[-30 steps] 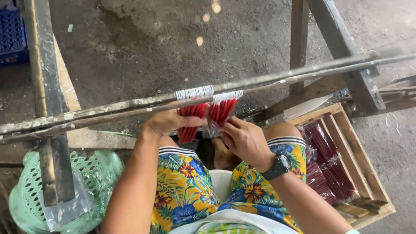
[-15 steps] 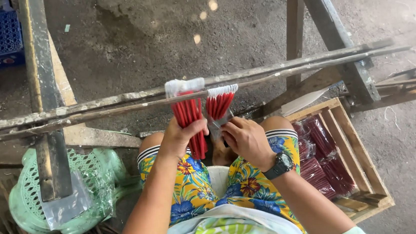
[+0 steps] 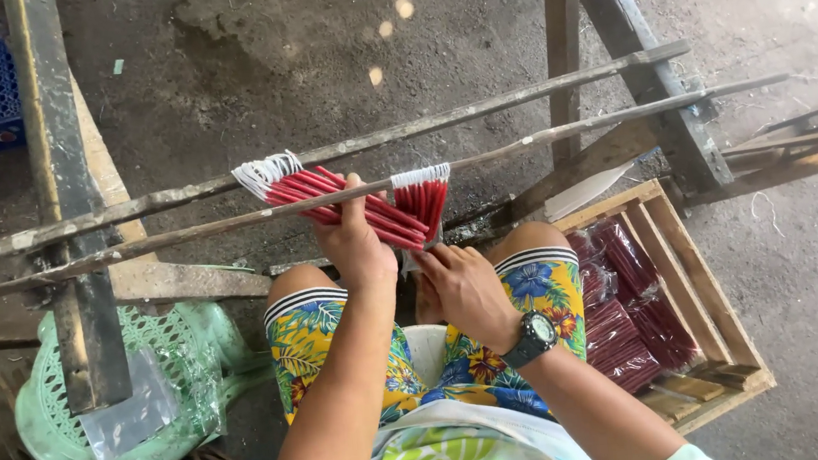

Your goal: Packaging bundles of red incense sticks into plastic sleeves and hanging them on a wooden rack.

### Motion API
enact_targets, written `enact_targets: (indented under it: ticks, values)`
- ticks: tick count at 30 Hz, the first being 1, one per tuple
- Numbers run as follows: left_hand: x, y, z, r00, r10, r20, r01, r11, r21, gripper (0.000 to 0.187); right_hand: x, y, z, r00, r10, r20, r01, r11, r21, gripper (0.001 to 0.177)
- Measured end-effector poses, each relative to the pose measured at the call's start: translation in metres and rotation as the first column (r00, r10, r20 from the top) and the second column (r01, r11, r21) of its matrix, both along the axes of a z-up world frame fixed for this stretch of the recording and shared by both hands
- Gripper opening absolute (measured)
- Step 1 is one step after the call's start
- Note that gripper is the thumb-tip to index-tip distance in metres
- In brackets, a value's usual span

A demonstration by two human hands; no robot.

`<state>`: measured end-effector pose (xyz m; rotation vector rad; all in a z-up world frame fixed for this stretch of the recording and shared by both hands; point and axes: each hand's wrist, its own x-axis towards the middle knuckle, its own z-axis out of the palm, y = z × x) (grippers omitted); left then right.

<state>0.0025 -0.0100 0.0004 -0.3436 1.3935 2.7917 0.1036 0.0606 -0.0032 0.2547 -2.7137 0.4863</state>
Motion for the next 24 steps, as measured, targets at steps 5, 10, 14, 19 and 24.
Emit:
enact_targets:
  ticks: [5,10,14,19,24]
  values:
    - [0.006,0.006,0.016,0.998,0.053,0.027,-0.051,0.995,-0.085,0.032,0.003,-0.009,-0.002,0.999,-0.027,0.041,0.025,0.998,0.059,0.025]
    - [0.006,0.013,-0.004,1.000,0.018,0.022,-0.016,0.996,-0.090,0.033,0.002,-0.003,-0.034,0.998,0.022,0.051,-0.029,0.988,0.150,0.026]
    - [0.004,0.008,-0.017,1.000,0.010,-0.015,-0.012,0.986,-0.165,0.032,0.003,-0.005,-0.021,0.999,0.003,0.053,-0.008,0.994,0.107,0.025]
    - [-0.002,0.006,-0.023,0.996,0.023,-0.082,-0.046,0.954,-0.297,0.032,0.007,-0.004,0.003,1.000,-0.018,0.017,0.015,0.990,0.138,0.020]
    - [0.000,0.005,-0.019,0.987,0.081,-0.140,-0.122,0.940,-0.317,0.021,0.003,-0.002,0.012,1.000,-0.005,-0.010,0.007,0.991,0.133,0.011]
